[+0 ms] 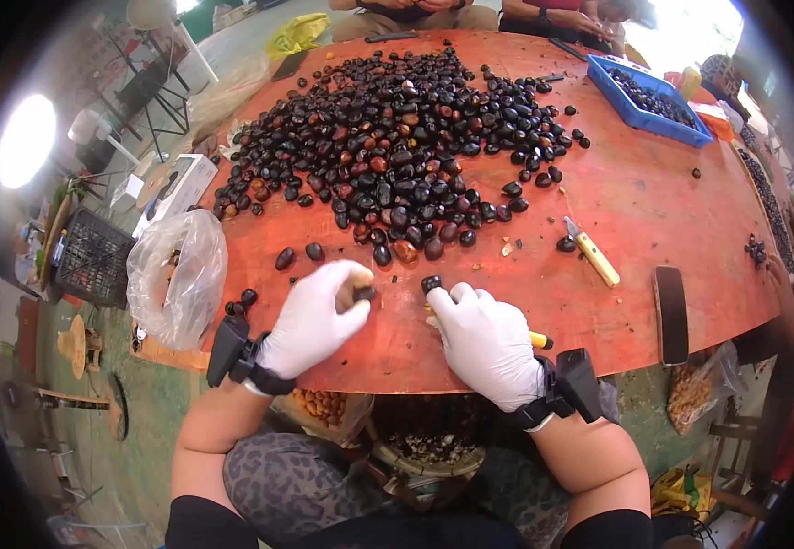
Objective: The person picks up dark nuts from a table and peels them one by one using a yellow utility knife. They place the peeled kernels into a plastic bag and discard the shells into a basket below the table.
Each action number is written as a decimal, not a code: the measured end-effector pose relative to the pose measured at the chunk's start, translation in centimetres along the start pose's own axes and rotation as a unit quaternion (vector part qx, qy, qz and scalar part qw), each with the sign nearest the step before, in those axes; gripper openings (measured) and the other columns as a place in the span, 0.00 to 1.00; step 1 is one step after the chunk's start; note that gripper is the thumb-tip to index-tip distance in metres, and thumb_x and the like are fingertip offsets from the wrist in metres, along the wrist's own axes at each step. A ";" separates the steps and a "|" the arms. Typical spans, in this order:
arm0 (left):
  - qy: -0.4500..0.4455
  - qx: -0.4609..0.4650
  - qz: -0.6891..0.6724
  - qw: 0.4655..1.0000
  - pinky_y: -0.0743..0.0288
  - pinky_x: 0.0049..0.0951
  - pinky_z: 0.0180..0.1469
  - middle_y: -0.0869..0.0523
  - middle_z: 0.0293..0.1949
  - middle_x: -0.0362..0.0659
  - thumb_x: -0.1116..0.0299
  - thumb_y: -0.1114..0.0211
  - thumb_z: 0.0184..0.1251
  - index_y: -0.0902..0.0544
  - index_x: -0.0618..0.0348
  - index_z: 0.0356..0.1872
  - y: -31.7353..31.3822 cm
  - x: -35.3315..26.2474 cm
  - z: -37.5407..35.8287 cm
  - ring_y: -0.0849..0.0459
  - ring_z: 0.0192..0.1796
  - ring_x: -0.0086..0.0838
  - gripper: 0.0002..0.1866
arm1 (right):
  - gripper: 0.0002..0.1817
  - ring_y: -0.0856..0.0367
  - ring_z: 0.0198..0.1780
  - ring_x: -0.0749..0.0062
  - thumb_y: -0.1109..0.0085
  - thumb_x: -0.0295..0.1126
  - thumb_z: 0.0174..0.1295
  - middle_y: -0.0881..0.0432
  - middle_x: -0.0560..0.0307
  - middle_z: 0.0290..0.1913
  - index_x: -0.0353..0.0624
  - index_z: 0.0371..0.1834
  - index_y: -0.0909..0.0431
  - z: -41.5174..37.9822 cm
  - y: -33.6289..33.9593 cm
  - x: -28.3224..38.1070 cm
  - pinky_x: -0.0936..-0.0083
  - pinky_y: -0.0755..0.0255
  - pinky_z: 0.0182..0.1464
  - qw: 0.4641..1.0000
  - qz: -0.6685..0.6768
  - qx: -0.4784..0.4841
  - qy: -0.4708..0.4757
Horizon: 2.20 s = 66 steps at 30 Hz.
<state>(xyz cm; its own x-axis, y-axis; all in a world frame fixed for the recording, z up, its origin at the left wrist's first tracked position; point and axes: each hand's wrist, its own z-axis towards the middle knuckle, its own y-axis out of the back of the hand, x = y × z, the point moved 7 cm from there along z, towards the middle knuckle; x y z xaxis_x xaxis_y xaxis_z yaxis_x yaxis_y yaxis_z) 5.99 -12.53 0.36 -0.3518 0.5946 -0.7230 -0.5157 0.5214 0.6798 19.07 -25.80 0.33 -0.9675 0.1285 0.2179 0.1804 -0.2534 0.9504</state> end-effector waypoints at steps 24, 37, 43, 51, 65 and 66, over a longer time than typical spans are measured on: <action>0.029 0.069 -0.058 0.996 0.21 0.37 0.43 0.17 0.37 0.52 0.73 0.27 0.58 0.17 0.66 0.41 -1.6 1.1 -1.3 0.14 0.37 0.41 0.12 | 0.07 0.19 0.39 0.61 0.37 0.36 0.63 0.25 0.54 0.35 0.48 0.36 0.23 1.1 -0.6 3.0 0.66 0.23 0.31 0.998 -0.014 -0.021 0.064; -0.020 0.013 0.153 0.988 0.21 0.38 0.47 0.20 0.41 0.50 0.73 0.29 0.59 0.19 0.64 0.42 1.0 1.1 -1.1 0.15 0.42 0.43 0.11 | 0.06 0.19 0.39 0.61 0.40 0.35 0.63 0.23 0.55 0.35 0.47 0.37 0.24 -0.2 -0.5 1.4 0.66 0.23 0.30 0.999 -0.031 -0.002 0.031; -0.027 -0.054 0.204 0.977 0.22 0.42 0.50 0.18 0.43 0.51 0.61 0.25 0.59 0.22 0.61 0.48 1.4 -0.3 1.7 0.17 0.47 0.48 0.21 | 0.07 0.19 0.38 0.60 0.39 0.37 0.65 0.23 0.54 0.35 0.47 0.37 0.24 -0.3 -0.8 0.2 0.65 0.23 0.30 0.999 -0.041 -0.007 0.000; -0.076 -0.094 0.229 0.966 0.23 0.43 0.46 0.16 0.38 0.48 0.64 0.29 0.61 0.22 0.58 0.43 -1.5 0.6 3.4 0.16 0.45 0.45 0.15 | 0.07 0.19 0.38 0.60 0.38 0.36 0.64 0.24 0.54 0.35 0.47 0.36 0.24 -0.6 -0.4 -0.1 0.65 0.23 0.30 0.999 -0.031 -0.016 -0.008; -0.041 -0.120 0.340 0.932 0.32 0.49 0.60 0.21 0.49 0.51 0.73 0.35 0.61 0.25 0.60 0.48 3.6 5.6 0.5 0.21 0.54 0.47 0.14 | 0.08 0.18 0.38 0.58 0.37 0.36 0.63 0.23 0.53 0.35 0.46 0.36 0.24 -0.9 -0.1 -0.7 0.64 0.22 0.31 0.999 -0.026 -0.020 -0.015; -0.038 -0.111 0.347 0.930 0.31 0.48 0.60 0.21 0.49 0.51 0.73 0.35 0.62 0.24 0.60 0.49 3.7 5.5 0.5 0.22 0.55 0.47 0.15 | 0.08 0.18 0.38 0.58 0.37 0.36 0.64 0.23 0.53 0.35 0.46 0.36 0.24 -0.9 -0.1 -0.7 0.64 0.22 0.31 0.999 -0.026 -0.018 -0.015</action>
<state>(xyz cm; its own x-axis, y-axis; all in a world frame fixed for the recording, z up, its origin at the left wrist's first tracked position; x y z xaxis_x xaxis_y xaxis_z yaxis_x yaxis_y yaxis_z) 2.52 -7.03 -1.08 -0.6090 0.7866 -0.1023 -0.3356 -0.1386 0.9318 19.57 -26.76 -0.14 -0.9695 0.1718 0.1750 0.1221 -0.2807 0.9520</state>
